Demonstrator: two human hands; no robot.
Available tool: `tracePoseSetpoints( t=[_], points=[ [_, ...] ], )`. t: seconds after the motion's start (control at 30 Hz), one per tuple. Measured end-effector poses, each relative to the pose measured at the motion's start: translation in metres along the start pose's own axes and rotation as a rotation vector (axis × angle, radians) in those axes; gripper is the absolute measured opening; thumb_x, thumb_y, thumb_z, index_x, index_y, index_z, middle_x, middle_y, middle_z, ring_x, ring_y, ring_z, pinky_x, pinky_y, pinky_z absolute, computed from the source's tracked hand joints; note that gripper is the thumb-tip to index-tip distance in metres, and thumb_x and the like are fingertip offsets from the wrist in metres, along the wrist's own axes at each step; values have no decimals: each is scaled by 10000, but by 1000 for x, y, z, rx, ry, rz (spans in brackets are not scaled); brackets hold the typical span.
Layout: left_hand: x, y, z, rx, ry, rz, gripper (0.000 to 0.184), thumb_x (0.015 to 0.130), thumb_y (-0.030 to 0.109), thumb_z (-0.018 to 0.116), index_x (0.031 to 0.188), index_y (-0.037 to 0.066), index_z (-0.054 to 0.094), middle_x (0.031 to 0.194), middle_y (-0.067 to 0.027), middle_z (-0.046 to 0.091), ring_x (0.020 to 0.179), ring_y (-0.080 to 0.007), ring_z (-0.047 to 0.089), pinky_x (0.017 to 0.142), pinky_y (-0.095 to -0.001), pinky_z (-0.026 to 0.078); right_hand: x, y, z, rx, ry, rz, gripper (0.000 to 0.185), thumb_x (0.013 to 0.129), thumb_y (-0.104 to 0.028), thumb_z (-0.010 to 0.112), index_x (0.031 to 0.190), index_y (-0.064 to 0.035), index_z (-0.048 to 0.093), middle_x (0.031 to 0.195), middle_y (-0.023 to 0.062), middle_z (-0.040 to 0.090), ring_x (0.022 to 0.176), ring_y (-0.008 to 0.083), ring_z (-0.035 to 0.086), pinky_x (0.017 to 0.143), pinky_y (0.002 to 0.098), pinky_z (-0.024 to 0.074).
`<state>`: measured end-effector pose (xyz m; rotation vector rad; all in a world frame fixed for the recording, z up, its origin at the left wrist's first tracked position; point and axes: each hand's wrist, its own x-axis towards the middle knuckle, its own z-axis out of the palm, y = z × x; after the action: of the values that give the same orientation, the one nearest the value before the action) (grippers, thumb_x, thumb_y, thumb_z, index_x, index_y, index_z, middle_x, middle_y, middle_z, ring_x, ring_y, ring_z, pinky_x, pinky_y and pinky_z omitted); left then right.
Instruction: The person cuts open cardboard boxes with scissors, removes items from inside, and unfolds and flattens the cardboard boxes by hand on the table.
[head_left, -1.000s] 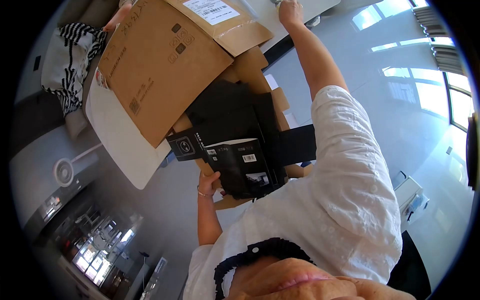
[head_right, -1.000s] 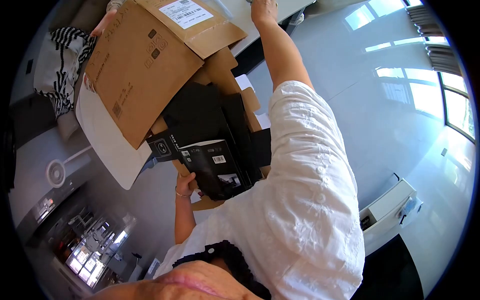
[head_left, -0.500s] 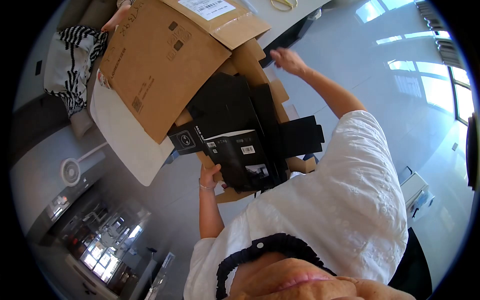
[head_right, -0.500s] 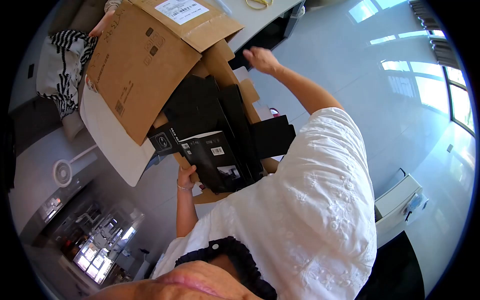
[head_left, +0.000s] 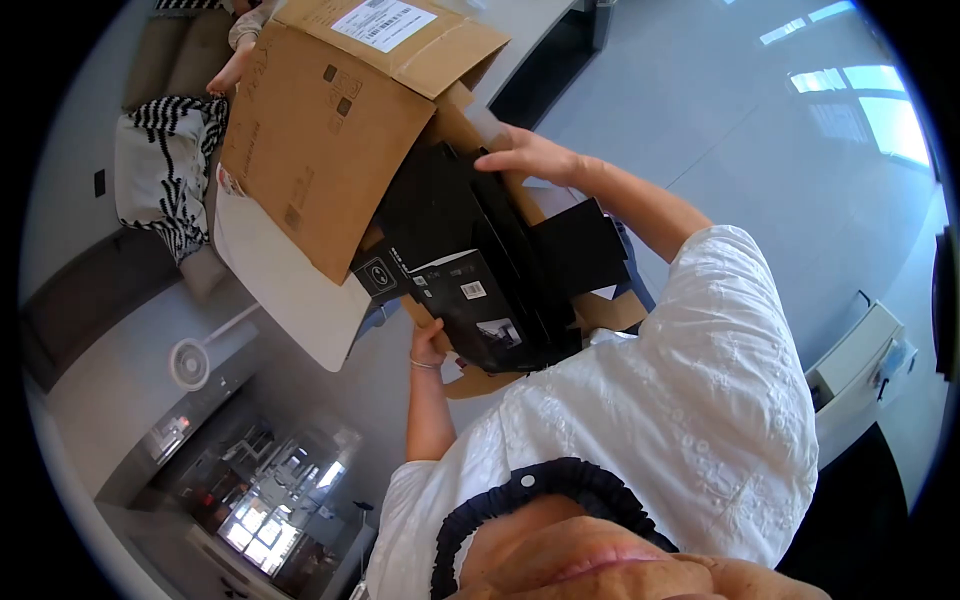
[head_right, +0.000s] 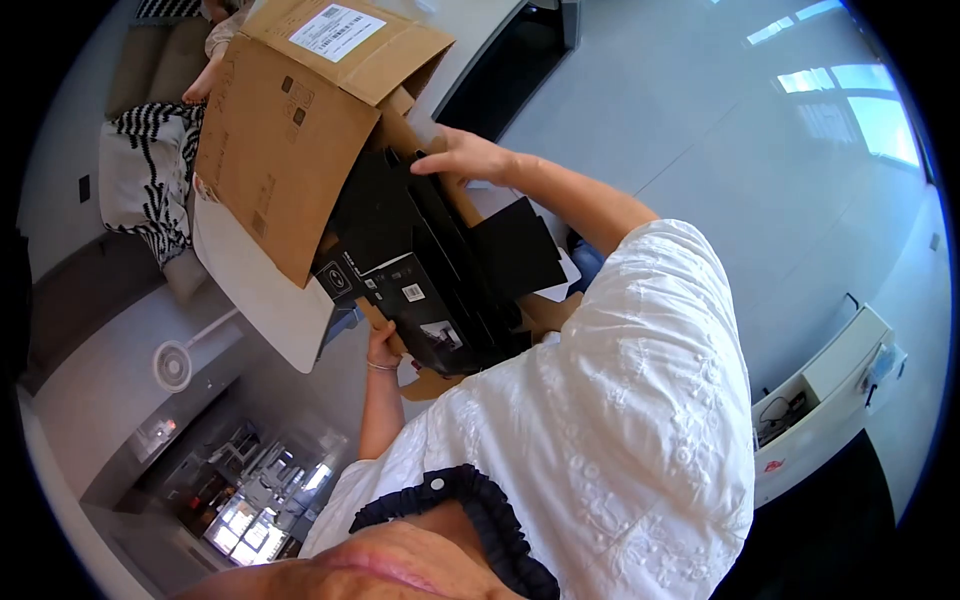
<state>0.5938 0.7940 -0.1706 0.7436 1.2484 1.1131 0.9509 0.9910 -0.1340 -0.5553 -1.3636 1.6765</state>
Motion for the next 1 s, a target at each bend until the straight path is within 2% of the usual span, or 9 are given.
tracePoseSetpoints(
  t=[0.07,0.27,0.33,0.47,0.57,0.67,0.73,0.8,1.0],
  points=[
    [0,4,2,-6,12,-19,543,717,26,658,1228,33,477,1131,-93,590,1034,-250,581,903,-370,474,-9,-25,13,-306,100,44,647,821,-386,602,1315,-33,380,1121,150,547,1022,210,535,779,321,481],
    [0,-1,-5,37,-11,2,555,723,46,662,1242,24,468,1160,-100,578,1049,-254,574,913,-372,468,10,-34,6,-396,7,92,624,846,-417,565,1235,56,446,1016,194,562,956,207,546,798,312,475],
    [-2,-1,-3,9,-33,75,565,720,55,670,1245,17,466,1174,-102,571,1054,-260,570,916,-376,464,22,-18,0,-356,141,-50,687,877,-566,470,1205,38,495,1024,138,586,914,178,555,862,287,428],
    [-4,-9,6,-51,-25,87,582,713,63,686,1247,10,463,1173,-105,572,1054,-262,569,915,-374,463,56,23,-46,687,-405,47,545,938,-440,434,1271,-10,468,1226,87,544,1097,140,524,924,267,423],
    [-8,-1,17,-80,-99,82,585,712,68,690,1246,0,461,1177,-107,569,1057,-259,568,914,-363,462,60,40,-25,124,-17,-244,426,933,-304,491,1262,-35,479,1162,37,569,1047,126,541,896,303,434],
    [-9,-6,14,-78,-96,106,571,714,67,689,1237,-3,471,1159,-105,578,1043,-252,576,905,-356,468,91,63,-22,68,18,-368,346,889,-231,522,1183,-48,520,1163,53,563,1103,194,519,914,338,419],
    [-7,-10,12,-52,-95,103,547,715,64,687,1220,-4,487,1131,-104,591,1017,-242,588,891,-350,474,103,47,-25,-1038,266,-532,320,809,-222,542,1094,-76,551,1063,89,576,1091,249,500,923,366,400],
    [-10,-12,8,-57,-81,92,554,714,69,695,1224,6,487,1126,-102,596,1014,-244,591,889,-360,480,114,45,-38,-1573,48,-618,306,783,-256,514,1029,-80,563,1027,130,569,1082,263,494,920,391,381],
    [-17,-13,4,-45,-59,63,534,717,59,694,1214,17,504,1107,-92,610,981,-229,606,863,-360,497,133,55,-25,-1606,91,-581,303,785,-237,519,1038,-77,568,1046,134,574,1074,272,507,921,397,387]
  ],
)
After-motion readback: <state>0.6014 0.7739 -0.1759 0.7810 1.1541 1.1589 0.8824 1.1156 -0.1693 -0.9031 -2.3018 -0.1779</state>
